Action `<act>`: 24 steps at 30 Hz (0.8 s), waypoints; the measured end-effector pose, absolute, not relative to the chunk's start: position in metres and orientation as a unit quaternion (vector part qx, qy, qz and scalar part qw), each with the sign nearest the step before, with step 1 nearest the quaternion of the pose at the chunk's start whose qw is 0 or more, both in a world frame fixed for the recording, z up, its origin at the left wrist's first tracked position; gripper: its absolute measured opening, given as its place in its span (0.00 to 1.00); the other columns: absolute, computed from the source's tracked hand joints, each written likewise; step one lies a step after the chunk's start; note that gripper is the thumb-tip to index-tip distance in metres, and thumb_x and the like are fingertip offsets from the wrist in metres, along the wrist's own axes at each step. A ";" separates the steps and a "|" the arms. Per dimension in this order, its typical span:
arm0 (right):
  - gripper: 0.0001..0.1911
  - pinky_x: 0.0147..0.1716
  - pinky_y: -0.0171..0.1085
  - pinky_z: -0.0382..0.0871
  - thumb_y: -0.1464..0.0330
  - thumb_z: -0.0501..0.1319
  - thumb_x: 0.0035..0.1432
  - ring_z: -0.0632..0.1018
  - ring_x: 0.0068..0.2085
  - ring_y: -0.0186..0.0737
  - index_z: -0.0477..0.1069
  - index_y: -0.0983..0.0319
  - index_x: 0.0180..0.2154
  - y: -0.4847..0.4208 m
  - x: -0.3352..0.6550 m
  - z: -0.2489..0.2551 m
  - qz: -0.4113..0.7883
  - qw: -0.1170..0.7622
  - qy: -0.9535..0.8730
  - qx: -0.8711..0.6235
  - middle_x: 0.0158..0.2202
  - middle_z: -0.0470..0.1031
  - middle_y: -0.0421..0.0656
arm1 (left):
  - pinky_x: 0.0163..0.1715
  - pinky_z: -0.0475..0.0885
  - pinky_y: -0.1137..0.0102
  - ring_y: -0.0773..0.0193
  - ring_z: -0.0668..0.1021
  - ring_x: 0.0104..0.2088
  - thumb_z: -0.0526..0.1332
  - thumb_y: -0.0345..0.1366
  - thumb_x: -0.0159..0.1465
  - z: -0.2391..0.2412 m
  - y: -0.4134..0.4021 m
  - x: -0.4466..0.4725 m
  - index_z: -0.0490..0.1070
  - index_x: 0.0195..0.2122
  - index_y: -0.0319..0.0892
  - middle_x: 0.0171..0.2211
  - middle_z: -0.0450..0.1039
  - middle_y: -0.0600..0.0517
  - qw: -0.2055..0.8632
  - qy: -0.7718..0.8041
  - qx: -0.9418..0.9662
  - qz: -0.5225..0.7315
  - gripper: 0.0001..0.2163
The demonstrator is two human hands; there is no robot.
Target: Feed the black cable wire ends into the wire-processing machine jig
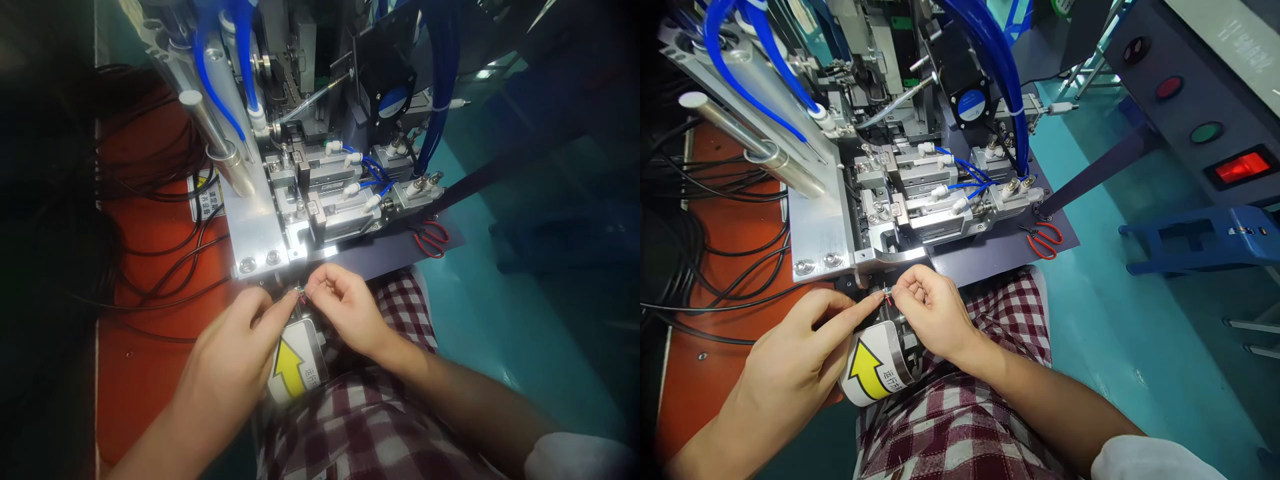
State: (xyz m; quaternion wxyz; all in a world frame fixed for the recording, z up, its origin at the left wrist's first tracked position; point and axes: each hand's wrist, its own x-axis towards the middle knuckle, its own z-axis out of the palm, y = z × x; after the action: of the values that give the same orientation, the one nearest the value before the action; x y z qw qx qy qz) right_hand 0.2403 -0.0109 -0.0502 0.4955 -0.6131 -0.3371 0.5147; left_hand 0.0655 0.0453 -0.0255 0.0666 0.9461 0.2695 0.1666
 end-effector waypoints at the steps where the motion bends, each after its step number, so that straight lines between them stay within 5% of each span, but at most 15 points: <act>1: 0.08 0.20 0.31 0.55 0.66 0.61 0.59 0.61 0.21 0.29 0.66 0.61 0.28 -0.011 0.240 -0.050 0.512 0.493 -0.340 -0.616 0.20 0.60 0.32 | 0.21 0.66 0.75 0.68 0.72 0.25 0.49 0.27 0.69 -0.025 0.045 0.066 0.73 0.50 0.39 0.32 0.68 0.51 0.066 0.269 0.946 0.167 0.15; 24: 0.09 0.21 0.31 0.58 0.64 0.60 0.58 0.65 0.21 0.29 0.64 0.61 0.29 -0.006 0.229 -0.052 0.487 0.503 -0.302 -0.647 0.21 0.63 0.33 | 0.22 0.67 0.74 0.68 0.73 0.26 0.51 0.27 0.69 -0.026 0.046 0.065 0.74 0.47 0.37 0.31 0.68 0.51 0.064 0.255 0.948 0.178 0.14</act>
State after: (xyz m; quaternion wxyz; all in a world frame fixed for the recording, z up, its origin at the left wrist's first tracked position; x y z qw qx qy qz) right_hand 0.2294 -0.0057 -0.0523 0.5028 -0.6470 -0.3019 0.4873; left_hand 0.0654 0.0465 -0.0256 0.0645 0.9483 0.2550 0.1779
